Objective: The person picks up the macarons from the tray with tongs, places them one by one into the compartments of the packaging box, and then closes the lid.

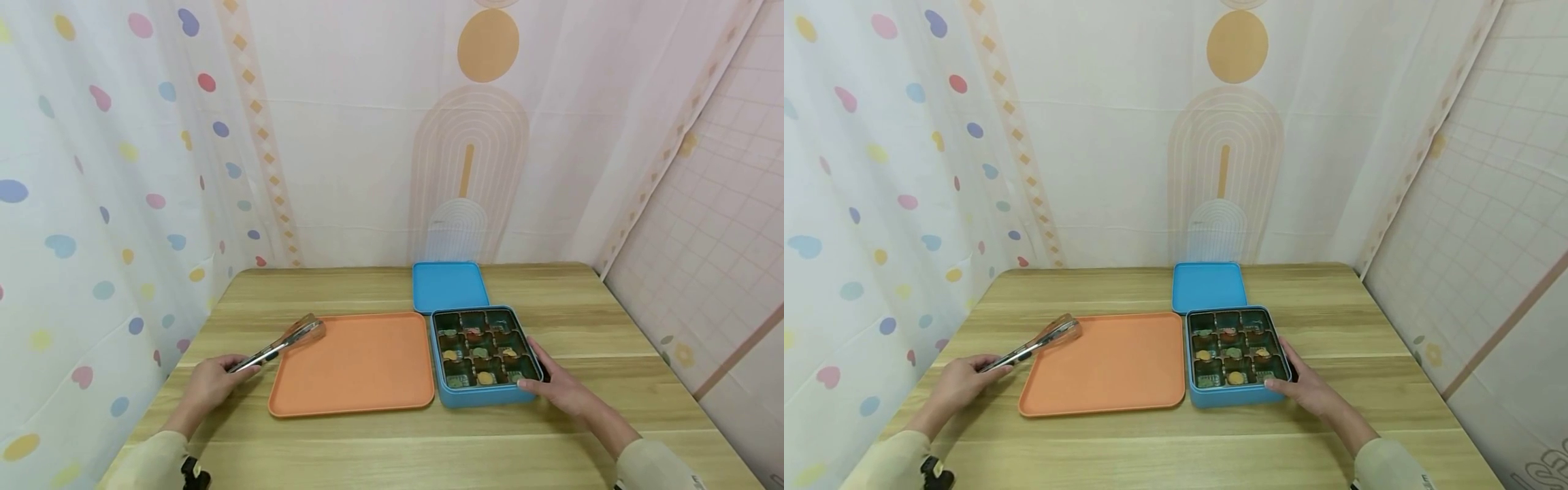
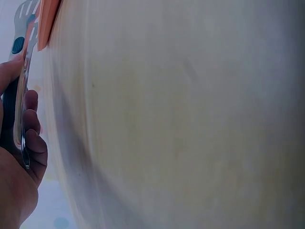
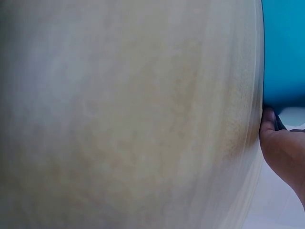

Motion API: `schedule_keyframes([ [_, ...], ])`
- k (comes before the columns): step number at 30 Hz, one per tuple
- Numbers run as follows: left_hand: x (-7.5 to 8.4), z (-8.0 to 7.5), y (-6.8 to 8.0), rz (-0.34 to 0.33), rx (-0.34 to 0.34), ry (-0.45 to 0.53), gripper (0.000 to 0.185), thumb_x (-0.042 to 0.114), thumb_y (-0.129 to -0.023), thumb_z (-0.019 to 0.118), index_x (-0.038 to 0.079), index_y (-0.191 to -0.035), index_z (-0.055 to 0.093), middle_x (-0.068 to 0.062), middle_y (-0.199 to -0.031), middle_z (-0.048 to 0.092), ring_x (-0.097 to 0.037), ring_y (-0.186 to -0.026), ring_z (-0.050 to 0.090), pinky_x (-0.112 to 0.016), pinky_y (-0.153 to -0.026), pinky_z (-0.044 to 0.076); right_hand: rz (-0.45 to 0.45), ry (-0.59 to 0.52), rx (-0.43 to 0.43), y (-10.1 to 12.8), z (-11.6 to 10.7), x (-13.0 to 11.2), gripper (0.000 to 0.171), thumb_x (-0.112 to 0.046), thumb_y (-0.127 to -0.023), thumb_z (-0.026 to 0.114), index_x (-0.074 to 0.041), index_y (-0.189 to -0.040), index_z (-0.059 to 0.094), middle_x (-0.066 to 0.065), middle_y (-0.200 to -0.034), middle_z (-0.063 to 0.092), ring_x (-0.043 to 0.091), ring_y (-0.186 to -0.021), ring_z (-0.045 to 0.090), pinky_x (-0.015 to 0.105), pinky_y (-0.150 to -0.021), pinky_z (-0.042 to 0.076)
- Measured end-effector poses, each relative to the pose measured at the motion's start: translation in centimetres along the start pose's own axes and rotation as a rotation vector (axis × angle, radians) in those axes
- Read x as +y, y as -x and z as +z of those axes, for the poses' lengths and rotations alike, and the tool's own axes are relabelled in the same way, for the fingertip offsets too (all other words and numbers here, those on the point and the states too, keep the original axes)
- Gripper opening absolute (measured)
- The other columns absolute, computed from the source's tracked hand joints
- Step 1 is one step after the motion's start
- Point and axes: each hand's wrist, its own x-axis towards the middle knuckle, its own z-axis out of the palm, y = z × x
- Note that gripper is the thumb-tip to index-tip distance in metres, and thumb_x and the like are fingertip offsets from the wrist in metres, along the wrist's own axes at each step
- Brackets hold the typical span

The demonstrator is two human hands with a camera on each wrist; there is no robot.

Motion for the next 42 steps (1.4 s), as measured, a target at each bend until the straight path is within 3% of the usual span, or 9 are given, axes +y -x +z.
schedule_keyframes([
  [15,-0.2,0.1,-0.1,0.057,0.066,-0.053,0.035,0.037,-0.090,0.074,0.004,-0.100,0.077,-0.005,-0.085,0.070,-0.017,-0.071,0.053,-0.032,-0.063,0.042,0.017,0.030,0.002,0.3,0.0,-0.3,0.097,-0.026,-0.096,0.068,-0.016,-0.161,-0.002,0.027,-0.161,-0.006,0.052,-0.144,-0.004,0.072,-0.107,0.006],
  [24,0.5,0.3,-0.2,0.031,0.043,-0.031,0.038,0.042,-0.090,0.072,0.005,-0.098,0.077,0.000,-0.074,0.063,-0.017,-0.067,0.049,-0.030,-0.059,0.037,0.011,0.019,0.006,0.2,0.0,-0.2,0.097,-0.026,-0.096,0.068,-0.016,-0.161,-0.002,0.027,-0.161,-0.007,0.052,-0.144,-0.005,0.072,-0.108,0.005],
  [36,3.1,1.1,-1.6,0.016,-0.011,0.049,0.043,0.049,-0.090,0.071,0.007,-0.100,0.076,0.002,-0.069,0.056,-0.016,-0.064,0.046,-0.029,-0.056,0.036,0.016,0.032,0.004,0.3,0.0,-0.2,0.096,-0.029,-0.096,0.068,-0.017,-0.161,-0.002,0.027,-0.162,-0.005,0.051,-0.144,-0.004,0.072,-0.107,0.007],
  [42,5.0,1.6,-2.5,0.041,-0.025,0.033,0.044,0.049,-0.090,0.070,0.007,-0.103,0.076,-0.001,-0.077,0.064,-0.016,-0.067,0.050,-0.031,-0.060,0.040,0.012,0.032,0.002,0.1,0.0,0.0,0.096,-0.029,-0.096,0.067,-0.017,-0.161,-0.002,0.026,-0.162,-0.005,0.051,-0.144,-0.003,0.072,-0.107,0.007],
])
